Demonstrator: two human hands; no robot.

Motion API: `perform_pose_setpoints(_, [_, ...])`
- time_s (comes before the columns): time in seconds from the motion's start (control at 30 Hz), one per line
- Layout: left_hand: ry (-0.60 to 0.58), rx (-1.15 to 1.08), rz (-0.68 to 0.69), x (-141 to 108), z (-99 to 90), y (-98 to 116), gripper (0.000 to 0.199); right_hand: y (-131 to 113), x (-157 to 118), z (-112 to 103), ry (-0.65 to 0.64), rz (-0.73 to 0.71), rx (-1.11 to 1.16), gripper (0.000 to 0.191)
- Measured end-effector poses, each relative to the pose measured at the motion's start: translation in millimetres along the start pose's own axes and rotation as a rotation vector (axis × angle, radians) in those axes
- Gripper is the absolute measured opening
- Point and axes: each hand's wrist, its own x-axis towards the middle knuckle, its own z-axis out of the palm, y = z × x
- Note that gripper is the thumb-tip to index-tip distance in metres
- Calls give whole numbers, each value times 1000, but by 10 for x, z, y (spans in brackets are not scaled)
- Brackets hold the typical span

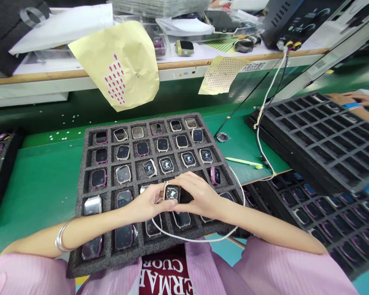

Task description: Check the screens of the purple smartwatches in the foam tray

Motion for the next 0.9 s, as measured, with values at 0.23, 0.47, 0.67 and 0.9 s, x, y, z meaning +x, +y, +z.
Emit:
perform_pose_setpoints(0.23, [-20, 2, 29, -9, 32, 38, 29, -52, 33, -75, -9, -21, 8, 36])
perform_pose_setpoints(0.47, [-24, -53, -169, -207, -62, 269, 36, 159, -108, -591, -70, 153, -131, 39])
perform_pose_setpoints(0.67, [97, -50, -254, -361, -203, 281, 36, 82, -92, -635, -211, 114, -360, 41])
perform_pose_setpoints(0.9, [51, -89, -194, -391, -243, 200, 35, -73, 409, -210, -464, -44, -452, 28])
